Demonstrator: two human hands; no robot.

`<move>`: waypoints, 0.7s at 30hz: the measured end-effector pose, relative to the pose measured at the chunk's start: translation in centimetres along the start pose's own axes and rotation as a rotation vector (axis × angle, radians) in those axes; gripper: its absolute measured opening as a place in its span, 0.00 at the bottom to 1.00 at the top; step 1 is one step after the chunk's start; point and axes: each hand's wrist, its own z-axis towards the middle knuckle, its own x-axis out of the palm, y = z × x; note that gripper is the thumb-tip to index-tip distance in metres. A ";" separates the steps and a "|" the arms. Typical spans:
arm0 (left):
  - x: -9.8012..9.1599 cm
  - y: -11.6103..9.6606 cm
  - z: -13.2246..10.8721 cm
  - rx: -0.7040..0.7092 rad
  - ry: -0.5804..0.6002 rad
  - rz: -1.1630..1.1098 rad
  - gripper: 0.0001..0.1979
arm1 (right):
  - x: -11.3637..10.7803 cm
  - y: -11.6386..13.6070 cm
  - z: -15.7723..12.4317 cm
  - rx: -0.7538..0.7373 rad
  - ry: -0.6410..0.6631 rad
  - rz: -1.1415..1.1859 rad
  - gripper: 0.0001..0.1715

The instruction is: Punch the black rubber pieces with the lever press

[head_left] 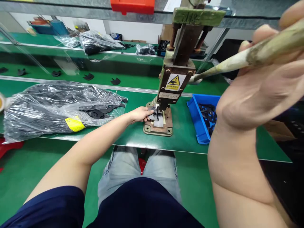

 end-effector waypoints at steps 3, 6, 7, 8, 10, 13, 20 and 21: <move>-0.5 0.4 -2.9 0.145 -0.003 -0.008 0.21 | 2.8 -0.6 -3.3 0.189 0.049 0.128 0.22; -0.9 0.6 -6.2 0.274 0.061 -0.010 0.23 | 5.5 -1.0 -7.7 0.261 0.124 0.179 0.21; -0.9 0.6 -7.2 0.299 0.080 -0.008 0.23 | 6.4 -1.0 -9.0 0.273 0.160 0.189 0.21; -0.8 0.6 -8.1 0.318 0.092 -0.002 0.24 | 7.2 -0.9 -10.3 0.289 0.203 0.204 0.21; -0.5 0.6 -9.6 0.342 0.096 0.024 0.23 | 8.9 -0.5 -12.4 0.318 0.286 0.243 0.22; 0.1 0.8 -11.3 0.342 0.091 0.074 0.22 | 11.2 0.6 -14.4 0.336 0.312 0.288 0.21; 1.0 1.4 -13.2 0.249 0.099 0.014 0.22 | 12.8 3.0 -16.0 0.314 0.209 0.257 0.18; 1.0 1.4 -13.2 0.214 0.137 -0.033 0.22 | 12.8 3.2 -16.1 0.305 0.202 0.246 0.18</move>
